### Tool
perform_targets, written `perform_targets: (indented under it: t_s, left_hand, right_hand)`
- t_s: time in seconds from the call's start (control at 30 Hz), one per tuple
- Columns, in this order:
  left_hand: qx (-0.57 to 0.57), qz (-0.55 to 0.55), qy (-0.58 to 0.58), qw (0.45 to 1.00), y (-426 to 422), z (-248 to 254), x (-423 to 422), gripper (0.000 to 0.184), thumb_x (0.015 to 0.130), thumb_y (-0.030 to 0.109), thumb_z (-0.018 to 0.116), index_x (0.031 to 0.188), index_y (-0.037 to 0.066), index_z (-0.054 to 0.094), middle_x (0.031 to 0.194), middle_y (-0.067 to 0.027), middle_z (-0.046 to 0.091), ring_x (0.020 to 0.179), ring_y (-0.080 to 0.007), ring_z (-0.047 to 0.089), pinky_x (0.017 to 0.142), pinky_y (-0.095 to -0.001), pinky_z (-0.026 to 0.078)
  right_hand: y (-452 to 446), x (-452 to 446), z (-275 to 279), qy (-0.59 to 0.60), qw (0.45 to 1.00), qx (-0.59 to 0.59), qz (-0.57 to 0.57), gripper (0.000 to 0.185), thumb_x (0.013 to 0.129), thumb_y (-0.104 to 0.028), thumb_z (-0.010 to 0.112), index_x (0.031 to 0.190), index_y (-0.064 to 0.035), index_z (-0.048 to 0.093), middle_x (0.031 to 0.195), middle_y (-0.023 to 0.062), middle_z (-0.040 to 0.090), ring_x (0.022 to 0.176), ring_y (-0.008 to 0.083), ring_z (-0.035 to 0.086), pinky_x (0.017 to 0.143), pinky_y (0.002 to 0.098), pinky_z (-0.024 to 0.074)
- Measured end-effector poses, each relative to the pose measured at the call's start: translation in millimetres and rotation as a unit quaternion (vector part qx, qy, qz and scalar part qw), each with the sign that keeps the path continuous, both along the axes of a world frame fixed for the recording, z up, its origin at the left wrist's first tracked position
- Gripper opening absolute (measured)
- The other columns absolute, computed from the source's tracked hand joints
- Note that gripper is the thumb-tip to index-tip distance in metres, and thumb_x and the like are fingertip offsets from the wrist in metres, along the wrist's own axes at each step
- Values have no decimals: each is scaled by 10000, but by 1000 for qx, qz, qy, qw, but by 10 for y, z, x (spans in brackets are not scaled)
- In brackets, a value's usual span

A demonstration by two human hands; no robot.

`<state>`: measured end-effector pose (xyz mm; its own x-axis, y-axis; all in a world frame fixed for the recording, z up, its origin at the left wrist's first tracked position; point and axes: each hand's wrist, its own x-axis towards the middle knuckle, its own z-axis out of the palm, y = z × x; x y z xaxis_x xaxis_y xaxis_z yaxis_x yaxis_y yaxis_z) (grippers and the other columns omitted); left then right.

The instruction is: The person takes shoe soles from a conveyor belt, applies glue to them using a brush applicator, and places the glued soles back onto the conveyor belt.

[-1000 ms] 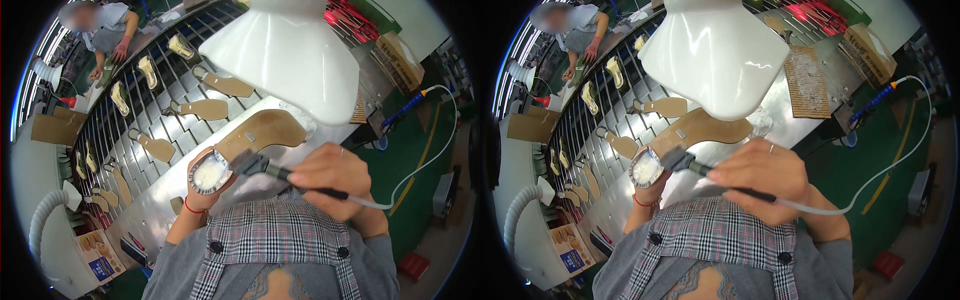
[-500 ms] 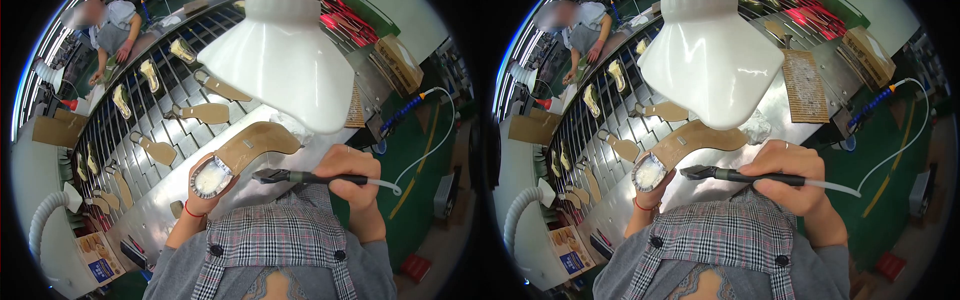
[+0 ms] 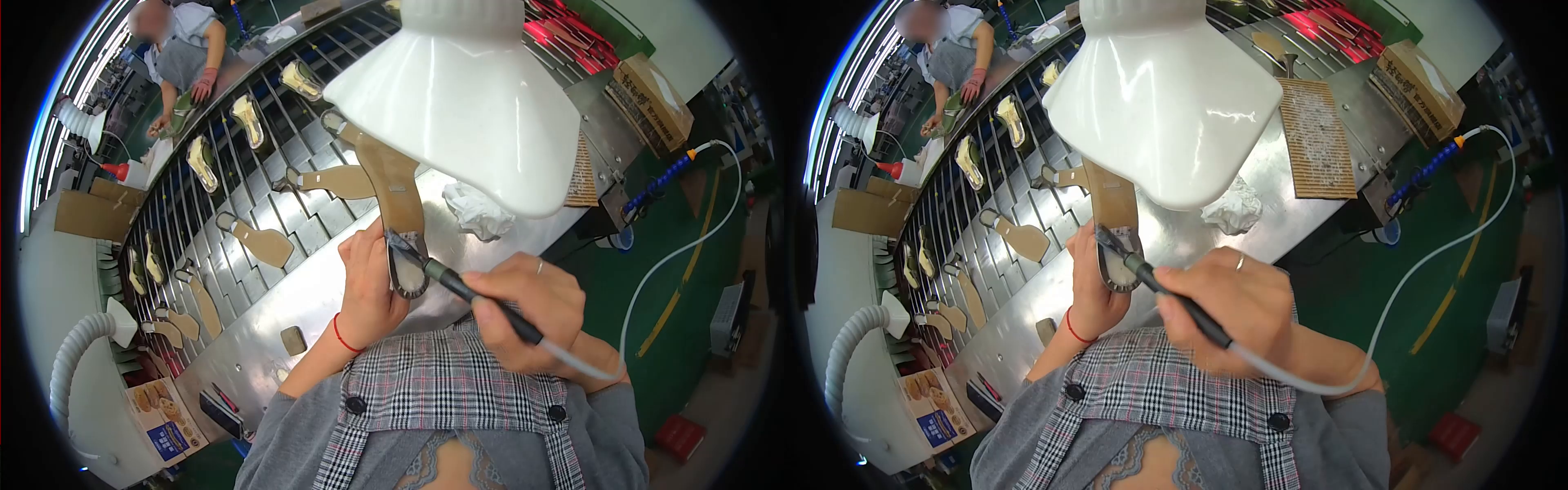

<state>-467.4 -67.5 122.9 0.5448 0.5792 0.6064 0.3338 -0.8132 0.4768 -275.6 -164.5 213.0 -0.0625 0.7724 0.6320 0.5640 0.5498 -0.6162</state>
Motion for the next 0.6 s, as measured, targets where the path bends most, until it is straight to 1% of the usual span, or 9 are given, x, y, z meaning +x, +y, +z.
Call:
perform_targets:
  t_s: [0.1, 0.2, 0.27, 0.33, 0.4, 0.43, 0.47, 0.57, 0.6]
  left_hand:
    - [30, 36, 1, 999, -17, -17, 35, 572, 700, -2, 623, 1253, -33, 480, 1281, -228, 496, 1154, -375, 461, 997, -416, 278]
    - [22, 34, 43, 998, 8, -68, 3, 611, 693, 16, 633, 1277, -38, 462, 1283, -227, 496, 1172, -390, 441, 1013, -424, 260]
    - [-4, 41, 43, 998, 26, -60, 19, 566, 728, 21, 622, 1271, -34, 472, 1291, -222, 494, 1152, -367, 467, 996, -414, 301]
    - [-61, 25, 16, 998, 98, -84, 58, 538, 714, -14, 589, 1244, -33, 496, 1287, -217, 504, 1126, -369, 487, 991, -411, 315]
    - [-147, -9, -42, 988, 255, -218, 107, 548, 651, -86, 534, 1196, -36, 535, 1270, -212, 528, 1095, -397, 498, 997, -415, 302]
    - [-117, -33, -1, 993, 486, -247, 151, 386, 884, 63, 564, 1256, -32, 529, 1135, -139, 613, 951, -237, 608, 824, -342, 474]
    - [-233, -48, -91, 967, 595, -278, 262, 327, 911, 84, 584, 1220, -27, 575, 1043, -102, 654, 933, -212, 615, 815, -331, 480]
    - [-149, -45, -45, 987, 1147, 3, 628, 275, 925, 146, 638, 1144, -21, 629, 1016, -59, 659, 924, -145, 597, 793, -308, 478]
    - [-173, -36, -57, 983, 1281, 140, 869, 280, 926, 160, 643, 1146, -14, 633, 1023, -49, 657, 936, -134, 591, 810, -302, 469]
  right_hand:
    - [-42, -5, -3, 76, 994, -3, 74, 168, 735, 3, 678, 884, 78, 664, 713, 160, 646, 573, 244, 618, 536, 299, 499]
    - [51, 23, -132, 50, 998, 31, 7, 171, 738, 4, 671, 894, 74, 663, 705, 166, 641, 565, 250, 608, 512, 310, 485]
    - [-61, 98, -133, 196, 964, -139, 112, 161, 824, -29, 615, 934, 81, 655, 751, 161, 668, 623, 195, 625, 576, 309, 500]
    - [-130, 208, -151, 374, 869, -235, 222, 177, 876, -56, 577, 956, 86, 647, 785, 158, 680, 682, 170, 647, 638, 301, 522]
    - [-147, 291, -351, 454, 855, -199, 154, 227, 930, -98, 519, 992, 95, 622, 834, 181, 680, 782, 201, 682, 757, 294, 546]
    - [-142, 361, -460, 478, 850, -184, 123, 234, 935, -101, 510, 995, 96, 620, 836, 181, 680, 781, 203, 682, 750, 294, 546]
    - [-141, 434, -537, 500, 845, -168, 92, 241, 940, -104, 502, 999, 97, 619, 838, 181, 680, 780, 206, 683, 744, 294, 546]
    - [-253, 643, -667, 529, 834, -152, 39, 240, 945, -107, 503, 999, 95, 621, 839, 174, 679, 778, 202, 681, 752, 297, 542]
    - [-281, 702, -708, 537, 830, -148, 23, 239, 944, -108, 507, 1000, 94, 621, 840, 170, 679, 780, 200, 681, 753, 296, 540]
